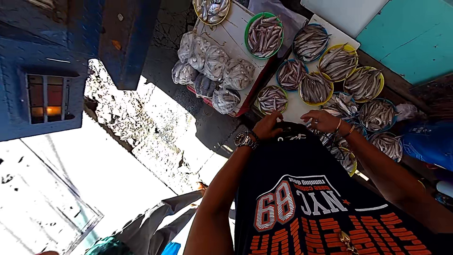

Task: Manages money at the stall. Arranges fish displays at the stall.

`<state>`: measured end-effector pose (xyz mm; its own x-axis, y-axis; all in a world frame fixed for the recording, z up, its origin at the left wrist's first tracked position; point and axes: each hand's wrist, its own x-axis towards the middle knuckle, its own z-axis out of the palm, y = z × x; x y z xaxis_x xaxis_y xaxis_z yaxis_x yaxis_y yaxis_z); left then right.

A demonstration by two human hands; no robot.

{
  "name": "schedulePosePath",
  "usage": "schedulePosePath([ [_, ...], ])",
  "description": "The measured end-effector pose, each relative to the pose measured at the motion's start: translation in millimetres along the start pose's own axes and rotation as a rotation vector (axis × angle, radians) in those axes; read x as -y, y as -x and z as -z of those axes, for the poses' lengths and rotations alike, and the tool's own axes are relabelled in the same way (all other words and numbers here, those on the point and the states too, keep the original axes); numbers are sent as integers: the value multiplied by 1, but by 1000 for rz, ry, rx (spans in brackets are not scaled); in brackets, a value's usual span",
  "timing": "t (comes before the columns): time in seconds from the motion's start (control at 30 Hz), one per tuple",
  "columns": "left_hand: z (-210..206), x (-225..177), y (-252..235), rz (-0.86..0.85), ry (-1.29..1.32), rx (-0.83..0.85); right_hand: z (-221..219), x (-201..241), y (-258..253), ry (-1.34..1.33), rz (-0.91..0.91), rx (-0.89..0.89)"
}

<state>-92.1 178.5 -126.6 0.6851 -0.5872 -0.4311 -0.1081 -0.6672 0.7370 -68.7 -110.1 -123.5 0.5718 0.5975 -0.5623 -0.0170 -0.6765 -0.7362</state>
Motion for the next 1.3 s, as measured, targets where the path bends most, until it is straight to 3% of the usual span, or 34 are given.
schedulePosePath([
  [0.1, -4, 1, -5, 26, 44, 33, -4, 4, 2, 124, -16, 224],
  [0.27, -10, 6, -13, -43, 9, 84, -10, -5, 1, 225, -54, 223],
  [0.5, -9, 0, -15, 7, 37, 143, -4, -10, 0, 57, -3, 300],
  [0.63, -14, 10, -9, -100, 55, 136, -9, -32, -4, -29, 74, 240],
  [0.87, -13, 22, 22, -126, 95, 26, -11, 43, -13, 77, -223, 131],
  [1.1, -13, 49, 36, -211, 271, -108, -2, 94, -1, 137, -124, 71],
  [1.3, -14, 24, 17, -265, 207, -79, 8, 99, 44, -216, -272, -1],
])
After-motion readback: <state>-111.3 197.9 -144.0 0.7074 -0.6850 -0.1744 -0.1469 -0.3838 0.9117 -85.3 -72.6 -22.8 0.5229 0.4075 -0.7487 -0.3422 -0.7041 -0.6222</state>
